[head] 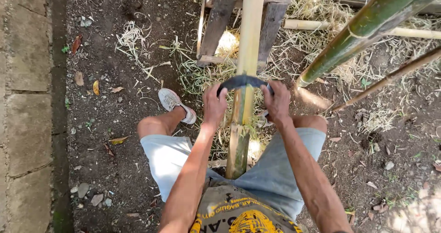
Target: Shave the outer layer of a bamboo pole using a curved blade.
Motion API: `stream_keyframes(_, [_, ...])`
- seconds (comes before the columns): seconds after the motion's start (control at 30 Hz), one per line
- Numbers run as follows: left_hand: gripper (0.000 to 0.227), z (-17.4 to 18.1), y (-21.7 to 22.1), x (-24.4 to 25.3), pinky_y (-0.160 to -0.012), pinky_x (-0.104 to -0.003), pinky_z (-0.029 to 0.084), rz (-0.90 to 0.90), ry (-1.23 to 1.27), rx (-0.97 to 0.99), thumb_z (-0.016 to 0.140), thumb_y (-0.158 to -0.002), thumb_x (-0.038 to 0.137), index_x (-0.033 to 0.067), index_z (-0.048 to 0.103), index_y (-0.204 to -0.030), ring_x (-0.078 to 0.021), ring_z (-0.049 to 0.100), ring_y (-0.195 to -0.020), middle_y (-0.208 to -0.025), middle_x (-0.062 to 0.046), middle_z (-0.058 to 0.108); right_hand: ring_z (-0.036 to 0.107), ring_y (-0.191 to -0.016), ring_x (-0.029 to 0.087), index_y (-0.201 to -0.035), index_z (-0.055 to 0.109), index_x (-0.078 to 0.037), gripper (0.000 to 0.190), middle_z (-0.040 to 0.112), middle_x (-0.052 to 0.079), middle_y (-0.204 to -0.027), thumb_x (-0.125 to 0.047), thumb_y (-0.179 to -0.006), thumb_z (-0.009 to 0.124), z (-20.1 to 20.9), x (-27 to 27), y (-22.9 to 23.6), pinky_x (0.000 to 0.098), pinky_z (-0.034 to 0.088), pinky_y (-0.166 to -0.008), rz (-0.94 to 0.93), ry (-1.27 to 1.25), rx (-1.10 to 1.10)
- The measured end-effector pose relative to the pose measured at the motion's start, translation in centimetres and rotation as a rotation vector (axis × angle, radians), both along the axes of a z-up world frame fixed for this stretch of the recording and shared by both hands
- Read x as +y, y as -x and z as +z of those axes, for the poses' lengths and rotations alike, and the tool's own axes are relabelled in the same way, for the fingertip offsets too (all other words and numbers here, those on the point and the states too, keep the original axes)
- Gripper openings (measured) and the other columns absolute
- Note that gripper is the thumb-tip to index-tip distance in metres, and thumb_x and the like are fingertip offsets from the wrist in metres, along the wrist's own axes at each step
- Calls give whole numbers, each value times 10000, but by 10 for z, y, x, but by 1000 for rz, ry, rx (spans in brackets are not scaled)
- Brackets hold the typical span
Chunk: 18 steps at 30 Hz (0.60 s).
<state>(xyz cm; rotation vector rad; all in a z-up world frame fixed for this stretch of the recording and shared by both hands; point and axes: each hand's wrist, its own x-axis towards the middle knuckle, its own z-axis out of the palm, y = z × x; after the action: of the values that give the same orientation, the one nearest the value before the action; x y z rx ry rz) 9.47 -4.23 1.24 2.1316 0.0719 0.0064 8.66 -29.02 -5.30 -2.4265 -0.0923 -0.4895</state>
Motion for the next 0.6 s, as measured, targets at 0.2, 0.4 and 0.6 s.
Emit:
stream_keyframes(0.2, [246,-26,100,22,-882,-460,481,-31,-154,49,575,-1053,280,58,675,-1018,-312,625,-908,-895,-133,653,623,-710,263,-1023,682,-55,132,644,108,-820,-180,-982,673,62,36,97,415,504,-687,-39,-113,337])
stream_keyframes(0.4, [235,-37,134,16,-889,-472,480,144,-125,-243,661,-954,180,8,669,-1112,-373,622,-967,-1008,-184,668,660,-838,379,-1077,696,-17,257,693,163,-941,-202,-905,740,43,26,117,458,524,-740,3,-13,177])
stream_keyframes(0.6, [260,-53,62,2,-906,-487,461,94,32,62,631,-980,174,5,682,-1172,-357,606,-1007,-1035,-189,657,659,-741,335,-1073,724,-25,298,691,164,-867,-298,-955,719,61,9,39,458,518,-671,11,29,326])
